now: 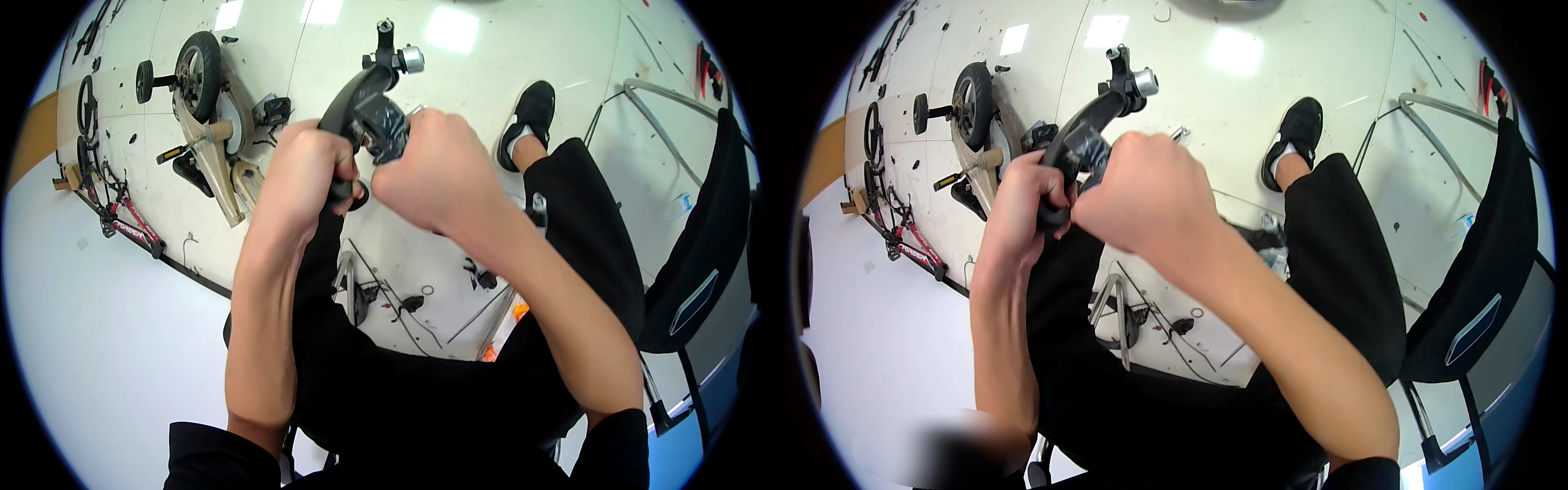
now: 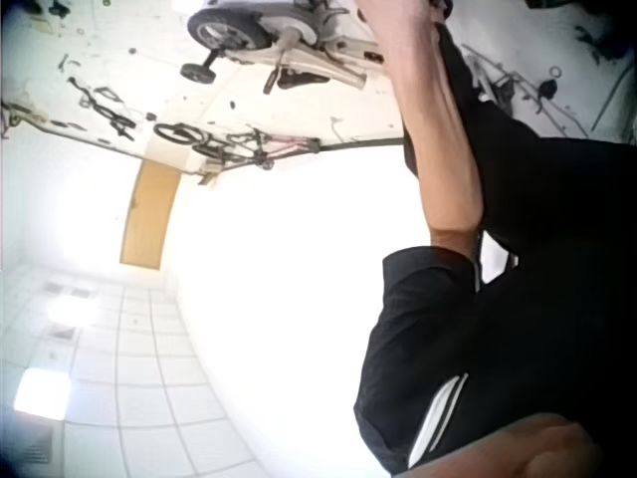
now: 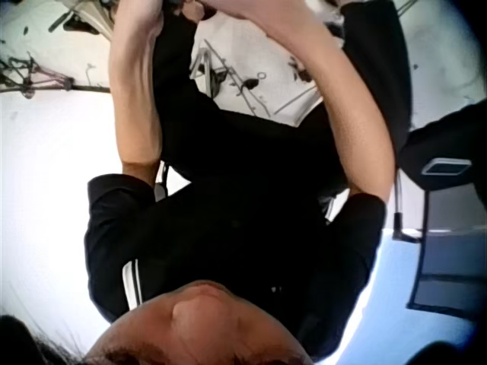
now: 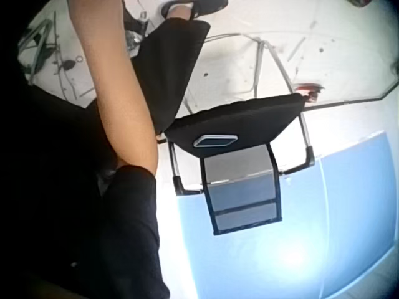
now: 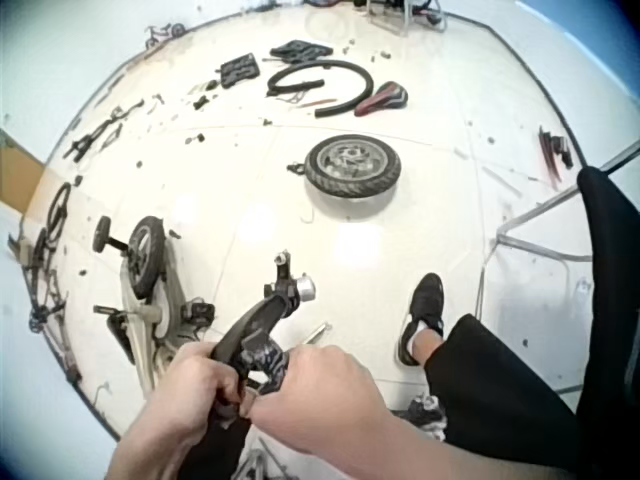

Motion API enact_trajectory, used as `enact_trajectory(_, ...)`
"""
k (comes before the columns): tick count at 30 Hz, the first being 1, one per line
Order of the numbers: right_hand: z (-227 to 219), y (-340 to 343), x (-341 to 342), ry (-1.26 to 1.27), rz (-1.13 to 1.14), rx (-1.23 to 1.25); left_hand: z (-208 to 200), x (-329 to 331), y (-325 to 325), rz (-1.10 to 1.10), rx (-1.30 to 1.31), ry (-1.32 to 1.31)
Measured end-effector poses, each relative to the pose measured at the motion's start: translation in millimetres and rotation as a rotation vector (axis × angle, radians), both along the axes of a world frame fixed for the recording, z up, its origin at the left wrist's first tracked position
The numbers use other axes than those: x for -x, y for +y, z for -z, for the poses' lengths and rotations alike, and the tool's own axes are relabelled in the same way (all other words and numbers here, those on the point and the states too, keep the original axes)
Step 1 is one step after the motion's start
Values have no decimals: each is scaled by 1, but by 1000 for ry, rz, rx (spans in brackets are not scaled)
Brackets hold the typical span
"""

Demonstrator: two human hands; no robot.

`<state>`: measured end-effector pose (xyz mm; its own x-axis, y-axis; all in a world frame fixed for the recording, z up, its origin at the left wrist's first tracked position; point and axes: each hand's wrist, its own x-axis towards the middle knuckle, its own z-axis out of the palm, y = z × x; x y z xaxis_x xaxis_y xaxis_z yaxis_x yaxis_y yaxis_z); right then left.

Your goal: The person sits on a chair and manipulates a small white cylindrical object, then picks up a black scooter handlebar assembly. They insert the white object into the handlebar and repeatedly twist and pull the assembly to test the fit.

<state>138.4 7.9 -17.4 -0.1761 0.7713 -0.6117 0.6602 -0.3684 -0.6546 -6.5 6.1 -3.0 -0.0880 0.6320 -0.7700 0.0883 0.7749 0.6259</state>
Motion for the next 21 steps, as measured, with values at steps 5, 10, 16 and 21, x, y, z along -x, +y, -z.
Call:
enact_trajectory(5,-2,12,-5,-5,-14,84,3,-3,2,42,53,35)
enact_trajectory(10,2,2,-1,-13,-31,-161,0,1,1,46,69,-4)
enact_trajectory(16,1,-2,-1,-10,-28,-114,3,2,-2,28,55,-7)
enact_trajectory(21,-1,12,0,28,-36,-3,10,3,6,3,61,15)
